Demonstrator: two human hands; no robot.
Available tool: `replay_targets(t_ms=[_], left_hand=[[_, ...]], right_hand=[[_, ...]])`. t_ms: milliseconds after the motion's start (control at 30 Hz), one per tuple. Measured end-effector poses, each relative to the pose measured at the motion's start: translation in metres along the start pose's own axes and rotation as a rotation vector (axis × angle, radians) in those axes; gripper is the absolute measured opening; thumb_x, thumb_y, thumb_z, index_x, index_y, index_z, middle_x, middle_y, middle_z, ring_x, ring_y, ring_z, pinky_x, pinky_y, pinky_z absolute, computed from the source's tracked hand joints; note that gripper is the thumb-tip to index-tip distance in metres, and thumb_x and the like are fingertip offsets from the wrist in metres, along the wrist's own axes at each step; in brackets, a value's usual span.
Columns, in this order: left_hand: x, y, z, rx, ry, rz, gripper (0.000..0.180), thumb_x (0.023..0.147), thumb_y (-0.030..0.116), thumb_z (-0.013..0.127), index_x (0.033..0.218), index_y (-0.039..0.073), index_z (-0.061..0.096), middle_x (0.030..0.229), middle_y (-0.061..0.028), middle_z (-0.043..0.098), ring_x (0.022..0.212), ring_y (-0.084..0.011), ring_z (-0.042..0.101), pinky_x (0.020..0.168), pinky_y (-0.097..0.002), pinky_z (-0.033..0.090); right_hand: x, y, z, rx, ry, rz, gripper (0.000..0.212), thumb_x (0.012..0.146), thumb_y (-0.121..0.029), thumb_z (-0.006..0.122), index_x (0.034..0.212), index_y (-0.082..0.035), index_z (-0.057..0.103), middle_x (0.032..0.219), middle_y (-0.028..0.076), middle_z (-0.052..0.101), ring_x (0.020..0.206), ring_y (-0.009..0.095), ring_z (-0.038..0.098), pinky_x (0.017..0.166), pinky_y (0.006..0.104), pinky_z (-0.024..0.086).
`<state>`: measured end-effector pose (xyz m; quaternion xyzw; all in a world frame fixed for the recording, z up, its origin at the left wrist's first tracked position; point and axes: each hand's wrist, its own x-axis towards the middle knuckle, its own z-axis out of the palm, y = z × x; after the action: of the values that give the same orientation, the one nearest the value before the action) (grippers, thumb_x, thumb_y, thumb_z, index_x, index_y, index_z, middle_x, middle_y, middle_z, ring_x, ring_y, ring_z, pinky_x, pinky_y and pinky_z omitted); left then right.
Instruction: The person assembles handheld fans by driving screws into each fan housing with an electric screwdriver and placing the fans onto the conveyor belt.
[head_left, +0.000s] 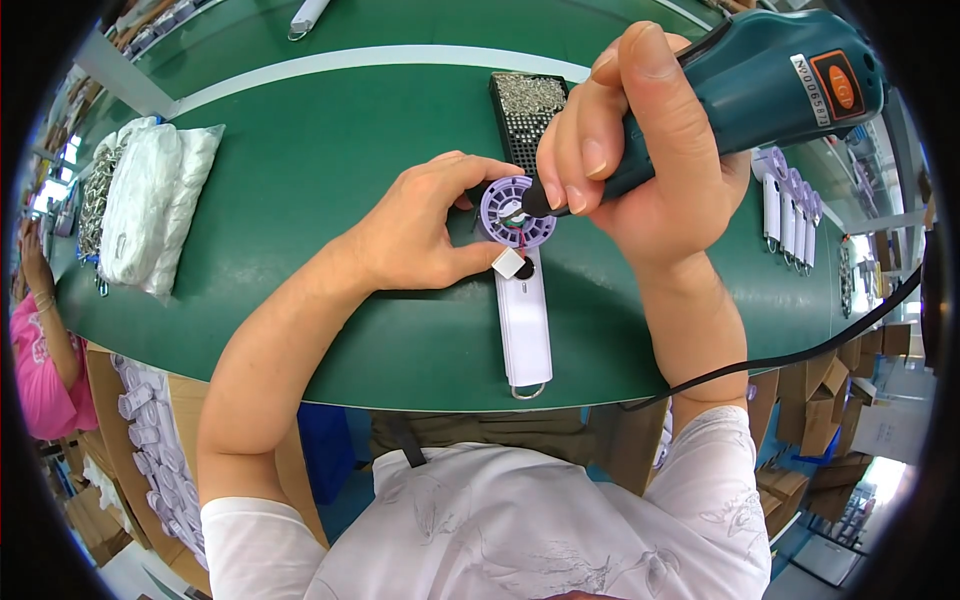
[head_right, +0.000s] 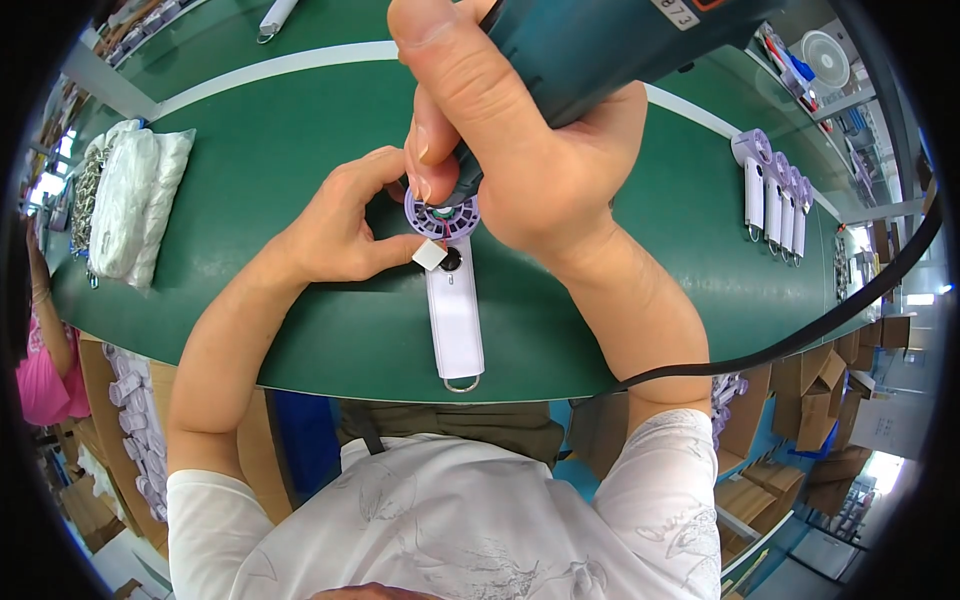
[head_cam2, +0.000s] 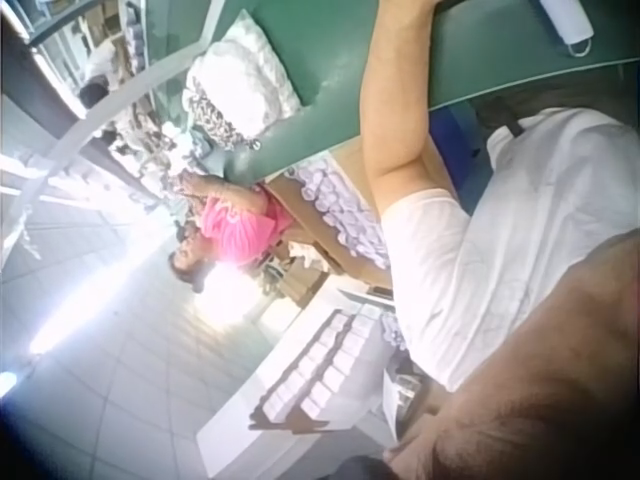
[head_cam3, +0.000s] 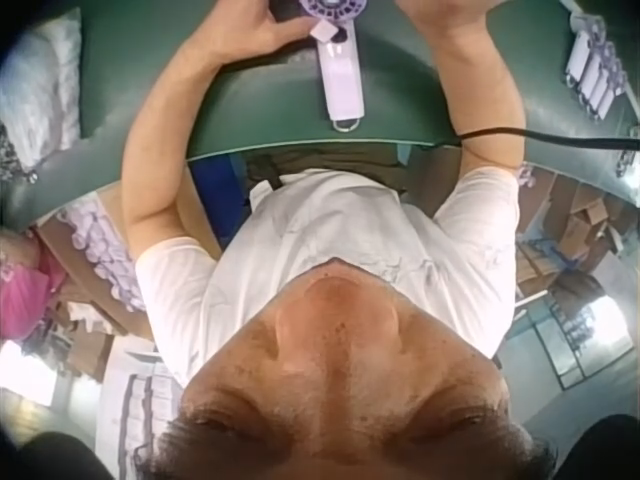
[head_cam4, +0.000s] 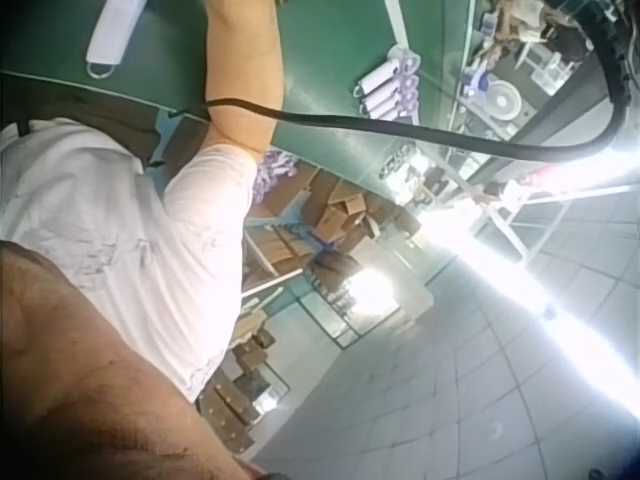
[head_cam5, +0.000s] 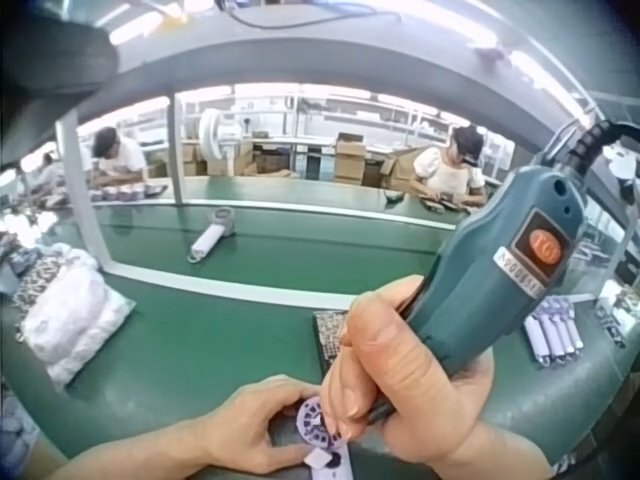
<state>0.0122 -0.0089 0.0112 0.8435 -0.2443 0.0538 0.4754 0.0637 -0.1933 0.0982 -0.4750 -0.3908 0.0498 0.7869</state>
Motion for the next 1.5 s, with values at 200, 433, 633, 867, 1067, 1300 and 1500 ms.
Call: replay_targets(t_ms=[200, 433, 633, 867, 1067, 1300, 1500], left_hand=[[-0.001, 0.0, -0.001, -0.005, -0.001, -0.01, 0.057, 0.071, 0.014, 0.081, 0.123, 0.001, 0.063, 0.106, -0.0165, 0.068, 0.095, -0.0315, 0.064, 0.083, -0.0382, 0.055], [0.0, -0.004, 0.002, -0.051, 0.018, 0.019, 0.056, 0.07, 0.015, 0.081, 0.122, 0.001, 0.063, 0.104, -0.0164, 0.067, 0.095, -0.0318, 0.064, 0.082, -0.0388, 0.054], [0.0, -0.002, 0.0, -0.14, -0.041, -0.086, 0.05, 0.07, 0.013, 0.081, 0.116, 0.001, 0.064, 0.099, -0.0142, 0.068, 0.092, -0.031, 0.063, 0.081, -0.0392, 0.054], [0.0, -0.003, 0.001, -0.256, 0.005, -0.02, 0.027, 0.074, -0.002, 0.074, 0.095, 0.003, 0.059, 0.087, -0.0056, 0.065, 0.081, -0.019, 0.066, 0.077, -0.0327, 0.054], [0.001, 0.003, 0.001, -0.22, 0.036, 0.004, 0.029, 0.073, -0.002, 0.074, 0.097, 0.003, 0.059, 0.086, -0.0055, 0.065, 0.081, -0.0196, 0.065, 0.077, -0.0329, 0.054], [0.004, 0.0, -0.002, -0.093, -0.076, -0.044, 0.039, 0.072, 0.006, 0.078, 0.108, 0.003, 0.063, 0.094, -0.0091, 0.067, 0.086, -0.0237, 0.064, 0.078, -0.0343, 0.053], [0.0, -0.002, 0.002, 0.0, 0.022, 0.051, 0.058, 0.071, 0.013, 0.081, 0.126, 0.004, 0.064, 0.103, -0.013, 0.068, 0.091, -0.0262, 0.064, 0.079, -0.0348, 0.054]], right_hand=[[-0.001, 0.004, 0.005, 0.008, 0.017, -0.002, 0.022, 0.106, -0.018, 0.049, 0.1, 0.002, 0.059, 0.058, 0.007, 0.05, 0.04, 0.017, 0.048, 0.041, 0.0341, 0.044], [-0.004, 0.008, 0.009, -0.173, 0.025, 0.005, 0.019, 0.105, -0.012, 0.051, 0.099, 0.005, 0.058, 0.059, 0.009, 0.052, 0.04, 0.017, 0.049, 0.04, 0.0341, 0.045], [-0.009, 0.023, 0.018, -0.227, -0.037, -0.048, 0.003, 0.097, 0.001, 0.062, 0.095, 0.003, 0.06, 0.057, 0.007, 0.057, 0.042, 0.013, 0.052, 0.04, 0.0283, 0.045], [-0.008, 0.026, 0.022, -0.249, -0.056, 0.034, 0.015, 0.093, -0.006, 0.072, 0.084, -0.002, 0.061, 0.057, 0.003, 0.058, 0.044, 0.009, 0.055, 0.041, 0.0243, 0.042], [-0.01, 0.025, 0.023, -0.204, -0.055, 0.026, 0.015, 0.092, -0.005, 0.072, 0.084, -0.002, 0.061, 0.058, 0.003, 0.059, 0.043, 0.009, 0.053, 0.041, 0.0239, 0.041], [-0.009, 0.012, 0.017, -0.167, -0.113, 0.064, 0.009, 0.095, -0.005, 0.068, 0.091, 0.001, 0.062, 0.059, 0.005, 0.06, 0.045, 0.012, 0.057, 0.042, 0.0267, 0.044], [-0.004, -0.036, -0.042, -0.179, -0.029, -0.24, 0.018, 0.106, -0.013, 0.049, 0.109, 0.001, 0.06, 0.061, 0.005, 0.053, 0.042, 0.017, 0.048, 0.043, 0.0339, 0.044]])
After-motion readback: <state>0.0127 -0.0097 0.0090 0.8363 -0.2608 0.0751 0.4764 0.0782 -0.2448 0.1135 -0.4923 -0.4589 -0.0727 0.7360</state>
